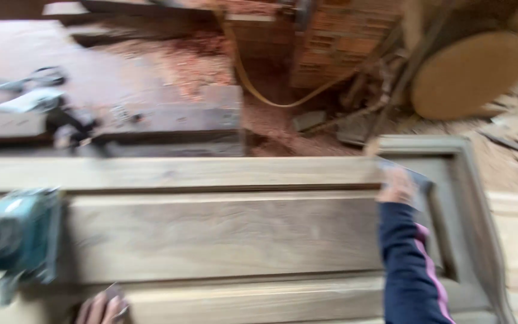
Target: Sand the surface of a large wooden board manually using pieces of sandpaper.
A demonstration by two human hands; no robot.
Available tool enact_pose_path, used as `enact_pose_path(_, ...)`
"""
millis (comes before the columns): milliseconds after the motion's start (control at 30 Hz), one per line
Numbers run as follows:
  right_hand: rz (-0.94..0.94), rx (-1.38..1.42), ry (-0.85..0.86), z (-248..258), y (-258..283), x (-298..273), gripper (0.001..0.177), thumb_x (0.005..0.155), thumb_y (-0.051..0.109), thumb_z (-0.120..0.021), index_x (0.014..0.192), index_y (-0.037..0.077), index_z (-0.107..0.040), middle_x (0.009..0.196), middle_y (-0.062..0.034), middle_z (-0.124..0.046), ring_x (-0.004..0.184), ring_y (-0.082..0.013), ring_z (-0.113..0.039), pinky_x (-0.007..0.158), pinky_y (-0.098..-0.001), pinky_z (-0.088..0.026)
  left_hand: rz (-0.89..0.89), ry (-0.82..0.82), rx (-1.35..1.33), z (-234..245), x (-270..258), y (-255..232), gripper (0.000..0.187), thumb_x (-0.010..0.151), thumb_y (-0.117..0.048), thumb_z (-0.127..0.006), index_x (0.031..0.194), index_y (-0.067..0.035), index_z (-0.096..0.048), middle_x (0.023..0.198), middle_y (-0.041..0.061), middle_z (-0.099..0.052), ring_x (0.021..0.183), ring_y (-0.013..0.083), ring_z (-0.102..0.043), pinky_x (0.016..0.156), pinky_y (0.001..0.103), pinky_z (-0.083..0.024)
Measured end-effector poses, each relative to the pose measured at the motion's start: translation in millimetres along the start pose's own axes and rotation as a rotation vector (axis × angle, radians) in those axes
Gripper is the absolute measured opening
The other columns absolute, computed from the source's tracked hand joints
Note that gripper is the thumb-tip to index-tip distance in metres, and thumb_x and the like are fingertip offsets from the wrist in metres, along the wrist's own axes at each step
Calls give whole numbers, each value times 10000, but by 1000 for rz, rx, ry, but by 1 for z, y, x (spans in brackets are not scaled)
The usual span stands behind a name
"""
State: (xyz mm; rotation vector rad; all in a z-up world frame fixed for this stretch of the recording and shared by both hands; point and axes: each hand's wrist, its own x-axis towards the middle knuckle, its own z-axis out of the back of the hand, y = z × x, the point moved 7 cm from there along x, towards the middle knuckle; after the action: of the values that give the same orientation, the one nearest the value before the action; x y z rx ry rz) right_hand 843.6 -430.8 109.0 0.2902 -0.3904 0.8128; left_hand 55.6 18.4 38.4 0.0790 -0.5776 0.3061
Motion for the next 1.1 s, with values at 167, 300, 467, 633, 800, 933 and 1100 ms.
enact_pose_path(167, -75, 51, 60, -17, 21, 22, 424, 868, 62, -627, 1289, 32, -672, 1363, -213, -646, 1317, -390, -574, 1161, -476, -419, 278, 129, -81, 113, 127, -59, 465, 859, -306, -665, 1307, -186, -649, 1450, 105, -558, 1334, 324, -546, 1156, 601, -333)
enact_pose_path(300, -144, 58, 241, -41, 272, 79, 336, 909, 105, -612, 1237, 58, -672, 1307, -169, -657, 1256, -341, -588, 1065, -438, -443, 354, 133, -161, 117, 138, -52, 487, 823, -349, -669, 1294, -226, -649, 1469, 176, -515, 1360, 449, -463, 1141, 647, -276)
enact_pose_path(467, 168, 256, 59, -94, 625, 89, 647, 764, 131, -660, 1402, 44, -600, 1503, -191, -540, 1439, -362, -449, 1207, -568, -279, 289, 105, -205, 101, 120, -44, 571, 741, -421, -711, 1268, -204, -681, 1403, 229, -532, 1252, 489, -508, 1011, 707, -310)
enact_pose_path(633, 371, 437, 178, -95, 776, 113, 664, 709, 111, -636, 1366, 34, -588, 1448, -214, -558, 1380, -380, -472, 1141, -586, -286, 312, -112, -100, 101, 123, -42, 476, 859, -434, -715, 1304, -276, -656, 1417, 145, -575, 1238, 423, -578, 1059, 635, -382)
enact_pose_path(800, 269, 284, 47, -35, 642, 119, 492, 732, -19, -599, 1214, 39, -677, 1310, -222, -641, 1267, -401, -567, 1052, -528, -413, 332, 38, -216, 92, 112, -38, 488, 816, -435, -724, 1281, -303, -654, 1382, 144, -610, 1203, 436, -610, 1018, 633, -409)
enact_pose_path(933, -44, 81, 62, -34, 574, 122, 247, 866, 46, -583, 1099, 6, -652, 1122, -228, -654, 1063, -411, -619, 917, -497, -500, 313, -65, -175, 92, 110, -39, 478, 860, -446, -695, 1312, -305, -629, 1385, 119, -606, 1199, 394, -614, 998, 605, -426)
enact_pose_path(1100, 151, 126, -203, -61, 700, 122, 521, 750, 55, -548, 1262, -29, -598, 1274, -262, -608, 1194, -401, -569, 1022, -535, -429, 303, -66, -146, 80, 103, -45, 463, 856, -448, -646, 1303, -327, -628, 1364, 105, -619, 1169, 380, -620, 996, 619, -412)
